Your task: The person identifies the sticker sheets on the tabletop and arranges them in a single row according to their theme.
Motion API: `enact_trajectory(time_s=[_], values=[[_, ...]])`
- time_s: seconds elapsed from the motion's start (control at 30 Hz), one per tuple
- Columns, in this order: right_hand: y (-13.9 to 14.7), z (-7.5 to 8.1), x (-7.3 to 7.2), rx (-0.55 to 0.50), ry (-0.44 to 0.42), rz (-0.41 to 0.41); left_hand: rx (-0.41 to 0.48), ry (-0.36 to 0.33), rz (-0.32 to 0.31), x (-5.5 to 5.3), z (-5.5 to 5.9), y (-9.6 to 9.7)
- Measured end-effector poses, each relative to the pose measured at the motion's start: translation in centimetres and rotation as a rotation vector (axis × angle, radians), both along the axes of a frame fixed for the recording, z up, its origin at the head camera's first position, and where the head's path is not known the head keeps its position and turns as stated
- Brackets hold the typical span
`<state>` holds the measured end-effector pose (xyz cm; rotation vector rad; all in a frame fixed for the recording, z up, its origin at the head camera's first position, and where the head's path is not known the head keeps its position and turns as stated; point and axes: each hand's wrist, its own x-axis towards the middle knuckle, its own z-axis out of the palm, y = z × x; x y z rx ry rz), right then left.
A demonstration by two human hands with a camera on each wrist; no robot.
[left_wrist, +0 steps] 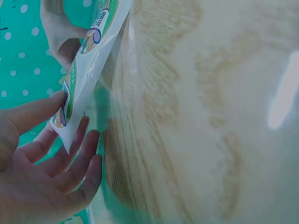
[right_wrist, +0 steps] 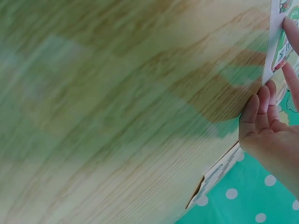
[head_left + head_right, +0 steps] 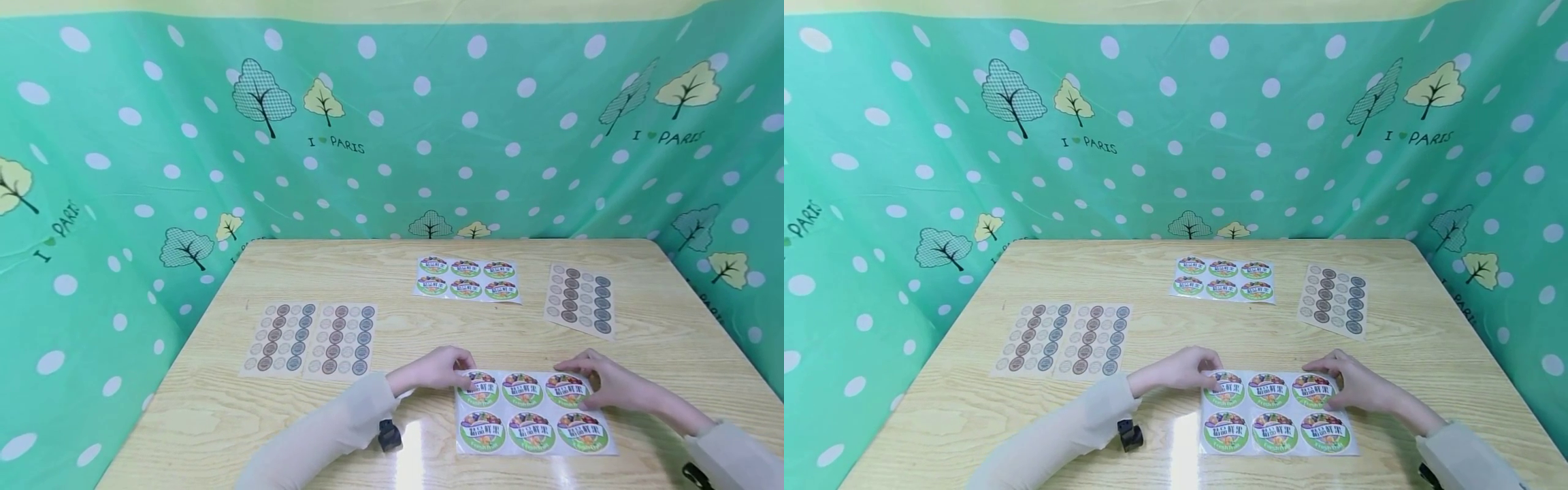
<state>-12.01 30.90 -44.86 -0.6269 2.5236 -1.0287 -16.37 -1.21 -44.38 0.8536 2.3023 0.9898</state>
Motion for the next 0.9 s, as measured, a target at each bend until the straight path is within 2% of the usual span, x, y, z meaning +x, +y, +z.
enact_trajectory(time_s=[0.27,0.57,0.77,0.9], values=[[-0.2,0.2,0.1,0.015,0.032,-0.009,0.062,0.012,-0.003,0.5,0.7,0.1],[-0.2,0.1,0.4,0.036,0.083,-0.050,0.062,0.020,0.045,1.1,1.1,-0.2],[-0.2,0.3,0.2,0.051,0.020,-0.099,0.078,0.015,0.069,1.1,0.9,-0.7],[-0.4,0.8,0.2,-0.001,-0.044,-0.109,0.088,-0.001,0.087,1.1,0.9,-1.0]])
